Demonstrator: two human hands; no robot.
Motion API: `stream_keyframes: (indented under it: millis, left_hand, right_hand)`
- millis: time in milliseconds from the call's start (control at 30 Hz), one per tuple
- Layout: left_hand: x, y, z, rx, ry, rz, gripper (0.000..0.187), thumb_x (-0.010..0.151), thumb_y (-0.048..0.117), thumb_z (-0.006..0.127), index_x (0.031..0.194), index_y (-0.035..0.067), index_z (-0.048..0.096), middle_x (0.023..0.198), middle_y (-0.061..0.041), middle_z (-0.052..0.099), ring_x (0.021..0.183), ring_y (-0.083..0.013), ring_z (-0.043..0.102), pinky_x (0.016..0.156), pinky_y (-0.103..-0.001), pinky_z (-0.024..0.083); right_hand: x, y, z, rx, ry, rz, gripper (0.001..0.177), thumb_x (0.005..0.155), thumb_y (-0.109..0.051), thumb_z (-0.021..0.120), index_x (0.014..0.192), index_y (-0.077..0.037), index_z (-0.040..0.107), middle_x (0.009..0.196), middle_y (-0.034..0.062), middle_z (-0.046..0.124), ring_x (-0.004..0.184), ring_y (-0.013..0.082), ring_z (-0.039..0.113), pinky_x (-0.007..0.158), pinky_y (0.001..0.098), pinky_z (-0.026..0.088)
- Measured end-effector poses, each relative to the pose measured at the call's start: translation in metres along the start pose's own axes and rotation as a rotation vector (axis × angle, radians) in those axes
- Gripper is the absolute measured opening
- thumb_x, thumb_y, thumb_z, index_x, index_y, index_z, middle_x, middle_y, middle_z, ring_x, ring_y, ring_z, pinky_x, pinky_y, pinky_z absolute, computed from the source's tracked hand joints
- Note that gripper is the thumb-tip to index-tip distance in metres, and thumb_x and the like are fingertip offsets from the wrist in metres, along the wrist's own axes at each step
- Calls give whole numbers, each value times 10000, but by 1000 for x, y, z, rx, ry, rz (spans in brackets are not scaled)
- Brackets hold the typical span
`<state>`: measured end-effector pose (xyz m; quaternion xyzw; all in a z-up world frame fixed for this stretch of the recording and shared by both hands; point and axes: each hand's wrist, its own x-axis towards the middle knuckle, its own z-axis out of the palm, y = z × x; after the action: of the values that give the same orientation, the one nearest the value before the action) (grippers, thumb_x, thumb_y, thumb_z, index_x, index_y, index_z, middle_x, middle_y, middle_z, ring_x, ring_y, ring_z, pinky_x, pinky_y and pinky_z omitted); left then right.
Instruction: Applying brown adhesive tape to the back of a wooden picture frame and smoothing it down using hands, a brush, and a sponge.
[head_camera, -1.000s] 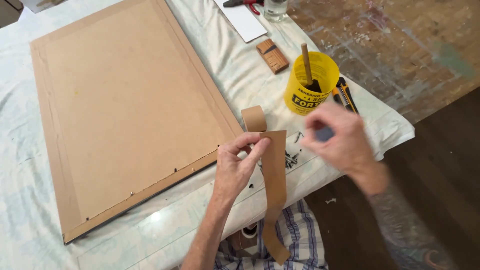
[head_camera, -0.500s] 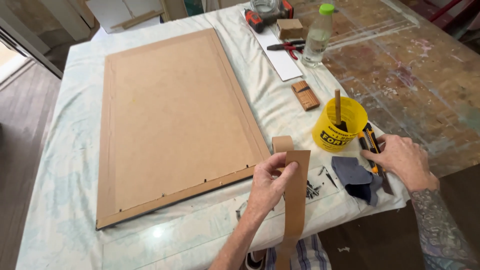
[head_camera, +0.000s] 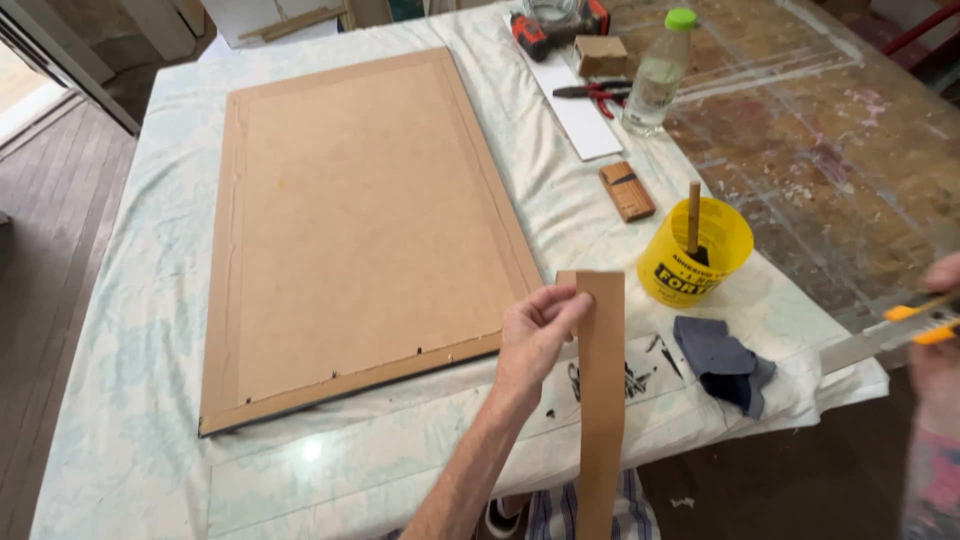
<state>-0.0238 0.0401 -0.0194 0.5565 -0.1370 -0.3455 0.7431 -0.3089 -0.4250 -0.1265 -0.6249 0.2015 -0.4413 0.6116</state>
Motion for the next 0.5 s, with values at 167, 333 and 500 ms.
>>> stream_keyframes:
  millis: [167,333,500]
  left_hand:
    - [7,0,-6,-23,53,-47,281,882,291,771,1055,70,786,875,-1,774,784,-71,648,692,-239,501]
    - [13,-6,-10,-83,21,-52,258,898,271,768,1051,64,788,884,1,741,757,-94,628,677,-241,511]
    - [15,-8,-8,-94,32,-44,250,885,268,780,1041,73,790,879,8,738,743,-87,571,735,-235,492]
  right_hand:
    - [-79,-114,188,384,-147,329,320,1009,-261,666,1325,-261,617,1341,130,664,998,142,665,698,121,491]
    - [-99,-109,253,85,126,35,354,960,-465,791,1059,-175,612,932,133,711,455,80,521,388,157,389]
    - [-104,-111,295,-1,171,13,435,983,-485,739,1113,-100,582,910,108,722,552,105,618,425,179,455]
